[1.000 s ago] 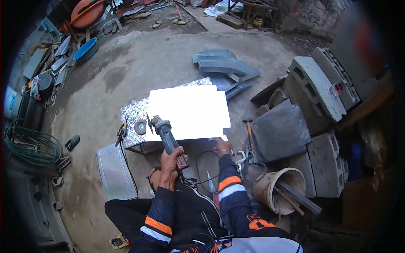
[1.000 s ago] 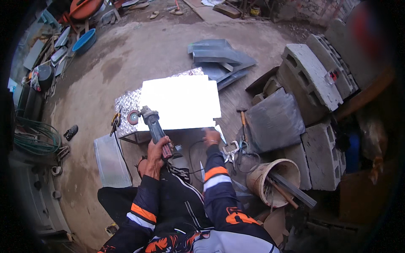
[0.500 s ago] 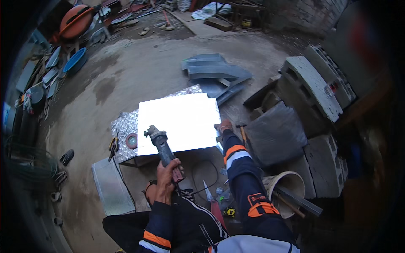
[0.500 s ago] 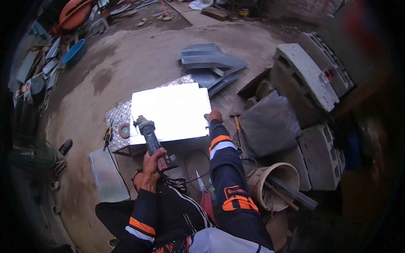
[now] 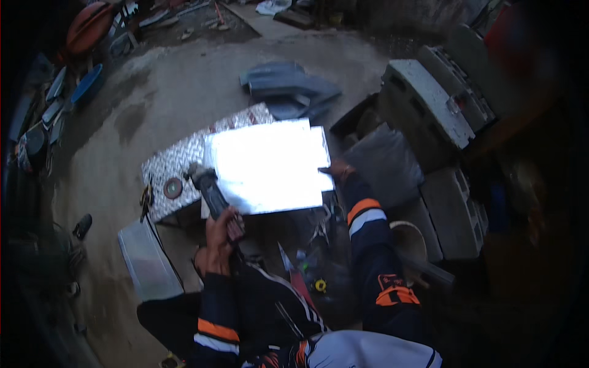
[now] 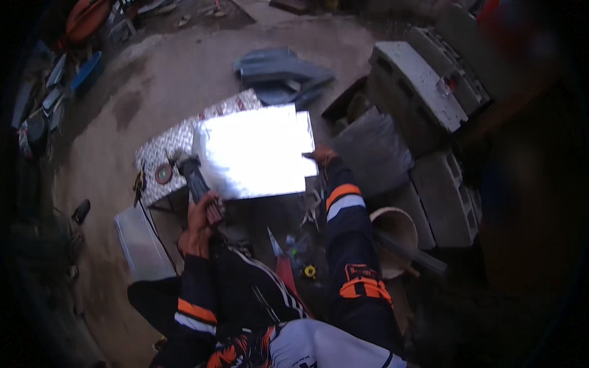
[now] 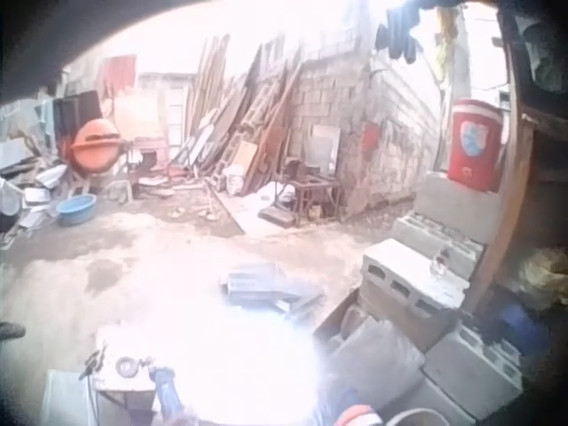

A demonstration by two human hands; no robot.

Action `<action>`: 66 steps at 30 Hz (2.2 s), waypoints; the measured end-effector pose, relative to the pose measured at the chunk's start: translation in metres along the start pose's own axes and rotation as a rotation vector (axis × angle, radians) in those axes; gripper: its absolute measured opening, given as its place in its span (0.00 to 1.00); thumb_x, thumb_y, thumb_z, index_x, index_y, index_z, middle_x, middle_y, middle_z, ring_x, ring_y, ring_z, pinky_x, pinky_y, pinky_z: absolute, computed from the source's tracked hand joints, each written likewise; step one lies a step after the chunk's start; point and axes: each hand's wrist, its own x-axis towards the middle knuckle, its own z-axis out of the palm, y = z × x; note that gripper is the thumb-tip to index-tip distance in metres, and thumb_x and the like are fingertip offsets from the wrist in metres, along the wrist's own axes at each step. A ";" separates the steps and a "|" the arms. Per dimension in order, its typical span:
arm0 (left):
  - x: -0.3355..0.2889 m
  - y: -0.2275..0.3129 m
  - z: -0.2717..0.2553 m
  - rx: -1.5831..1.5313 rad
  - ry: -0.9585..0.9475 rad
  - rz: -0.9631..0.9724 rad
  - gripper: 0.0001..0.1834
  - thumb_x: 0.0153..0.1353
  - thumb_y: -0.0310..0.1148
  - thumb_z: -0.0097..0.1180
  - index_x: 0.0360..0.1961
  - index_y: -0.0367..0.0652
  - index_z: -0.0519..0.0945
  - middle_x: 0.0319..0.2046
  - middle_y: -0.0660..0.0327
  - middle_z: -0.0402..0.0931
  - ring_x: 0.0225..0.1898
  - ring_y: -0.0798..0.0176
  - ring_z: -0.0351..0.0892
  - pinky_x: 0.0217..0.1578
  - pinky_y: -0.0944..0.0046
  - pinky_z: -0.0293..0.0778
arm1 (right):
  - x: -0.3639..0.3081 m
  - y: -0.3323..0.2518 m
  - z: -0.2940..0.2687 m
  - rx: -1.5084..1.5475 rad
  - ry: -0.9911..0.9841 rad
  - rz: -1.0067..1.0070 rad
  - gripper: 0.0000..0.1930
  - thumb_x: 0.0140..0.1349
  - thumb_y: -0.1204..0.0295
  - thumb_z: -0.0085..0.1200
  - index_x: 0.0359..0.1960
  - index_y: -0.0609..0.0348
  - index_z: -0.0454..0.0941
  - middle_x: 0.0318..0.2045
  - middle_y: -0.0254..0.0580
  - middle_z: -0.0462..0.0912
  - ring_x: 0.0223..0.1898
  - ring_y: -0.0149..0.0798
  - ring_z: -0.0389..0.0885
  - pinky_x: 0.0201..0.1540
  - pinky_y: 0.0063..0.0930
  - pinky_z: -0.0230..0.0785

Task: Using an angle grinder to cut a rectangular piece from a metal sheet.

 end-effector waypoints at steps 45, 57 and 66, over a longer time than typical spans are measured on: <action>-0.002 -0.023 0.065 0.122 -0.078 -0.071 0.16 0.49 0.31 0.60 0.36 0.37 0.68 0.26 0.59 0.73 0.22 0.65 0.75 0.23 0.66 0.75 | -0.196 0.041 -0.170 -0.904 0.977 0.241 0.17 0.54 0.58 0.52 0.38 0.55 0.78 0.35 0.57 0.78 0.39 0.56 0.77 0.41 0.45 0.69; 0.002 -0.039 0.082 0.214 -0.131 -0.082 0.16 0.49 0.32 0.60 0.36 0.38 0.69 0.26 0.59 0.73 0.22 0.65 0.75 0.23 0.66 0.74 | -0.149 0.026 -0.186 -0.927 0.842 0.418 0.16 0.54 0.61 0.53 0.42 0.54 0.76 0.42 0.51 0.78 0.45 0.52 0.76 0.43 0.44 0.69; 0.003 -0.053 0.099 0.222 -0.152 -0.101 0.17 0.49 0.31 0.60 0.36 0.38 0.68 0.25 0.59 0.73 0.22 0.64 0.75 0.22 0.65 0.75 | -0.180 0.055 -0.078 -0.838 1.226 -0.153 0.18 0.50 0.58 0.57 0.33 0.61 0.73 0.34 0.54 0.76 0.38 0.53 0.74 0.38 0.43 0.66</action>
